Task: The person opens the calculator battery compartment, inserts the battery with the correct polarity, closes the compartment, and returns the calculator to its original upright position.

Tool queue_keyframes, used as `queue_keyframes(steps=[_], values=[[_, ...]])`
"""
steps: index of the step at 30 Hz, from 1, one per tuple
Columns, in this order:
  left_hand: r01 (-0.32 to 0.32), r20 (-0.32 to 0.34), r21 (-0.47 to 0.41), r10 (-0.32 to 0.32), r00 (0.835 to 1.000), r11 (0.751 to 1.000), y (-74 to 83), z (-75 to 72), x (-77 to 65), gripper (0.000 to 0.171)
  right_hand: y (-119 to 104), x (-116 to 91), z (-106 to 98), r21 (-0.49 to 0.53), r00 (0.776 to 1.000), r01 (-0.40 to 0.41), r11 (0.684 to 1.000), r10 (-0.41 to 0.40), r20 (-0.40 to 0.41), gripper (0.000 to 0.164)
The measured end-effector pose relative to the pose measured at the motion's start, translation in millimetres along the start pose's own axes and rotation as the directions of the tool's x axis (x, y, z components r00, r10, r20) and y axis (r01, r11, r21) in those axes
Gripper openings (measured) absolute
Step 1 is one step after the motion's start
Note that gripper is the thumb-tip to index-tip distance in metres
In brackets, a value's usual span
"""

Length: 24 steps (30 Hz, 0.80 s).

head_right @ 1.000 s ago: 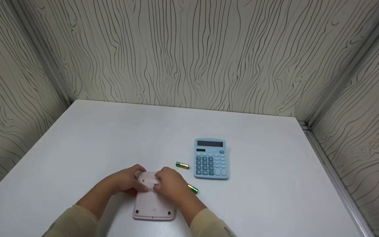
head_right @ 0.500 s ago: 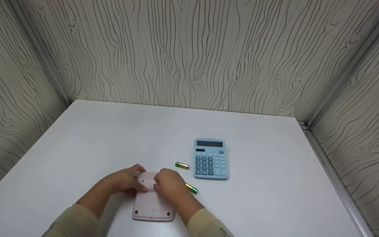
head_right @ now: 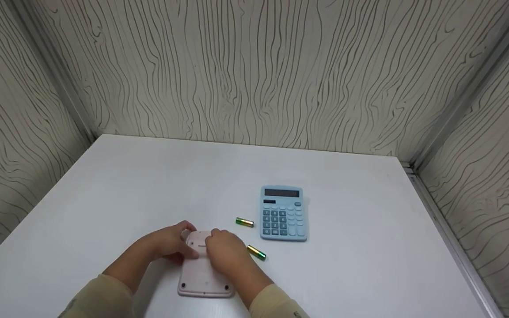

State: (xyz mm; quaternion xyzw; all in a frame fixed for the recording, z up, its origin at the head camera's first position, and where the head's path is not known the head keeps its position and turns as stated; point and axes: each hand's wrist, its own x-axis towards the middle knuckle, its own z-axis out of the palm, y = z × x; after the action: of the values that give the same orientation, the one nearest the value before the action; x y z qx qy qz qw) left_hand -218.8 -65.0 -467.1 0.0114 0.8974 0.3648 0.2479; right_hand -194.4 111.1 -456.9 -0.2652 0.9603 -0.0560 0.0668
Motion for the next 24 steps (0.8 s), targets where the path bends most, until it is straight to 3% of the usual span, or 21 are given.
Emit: queue_keyframes(steps=[5, 11, 18, 24], values=[[0.002, -0.006, 0.000, -0.002, 1.000, 1.000, -0.9, 1.3, -0.6, 0.069, 0.0, -1.6, -2.0, -0.004, 1.000, 0.005, 1.000, -0.005, 0.011, 0.021], [0.013, 0.007, -0.032, -0.013, 1.000, 0.999, -0.2, 0.6, -1.9, 0.069, -2.1, -1.8, -5.7, -0.088, 0.999, 0.039, 0.995, -0.038, 0.013, 0.025], [0.019, 0.010, -0.032, -0.019, 1.000, 0.999, -0.8, -0.2, -1.3, 0.070, -4.5, -1.7, -6.3, -0.205, 0.995, 0.077, 0.976, -0.088, -0.042, 0.015], [0.003, 0.007, -0.016, -0.003, 1.000, 1.000, -1.2, -2.0, -0.9, 0.073, -4.7, -2.1, -9.9, -0.225, 0.991, 0.081, 0.971, -0.102, -0.085, 0.011]])
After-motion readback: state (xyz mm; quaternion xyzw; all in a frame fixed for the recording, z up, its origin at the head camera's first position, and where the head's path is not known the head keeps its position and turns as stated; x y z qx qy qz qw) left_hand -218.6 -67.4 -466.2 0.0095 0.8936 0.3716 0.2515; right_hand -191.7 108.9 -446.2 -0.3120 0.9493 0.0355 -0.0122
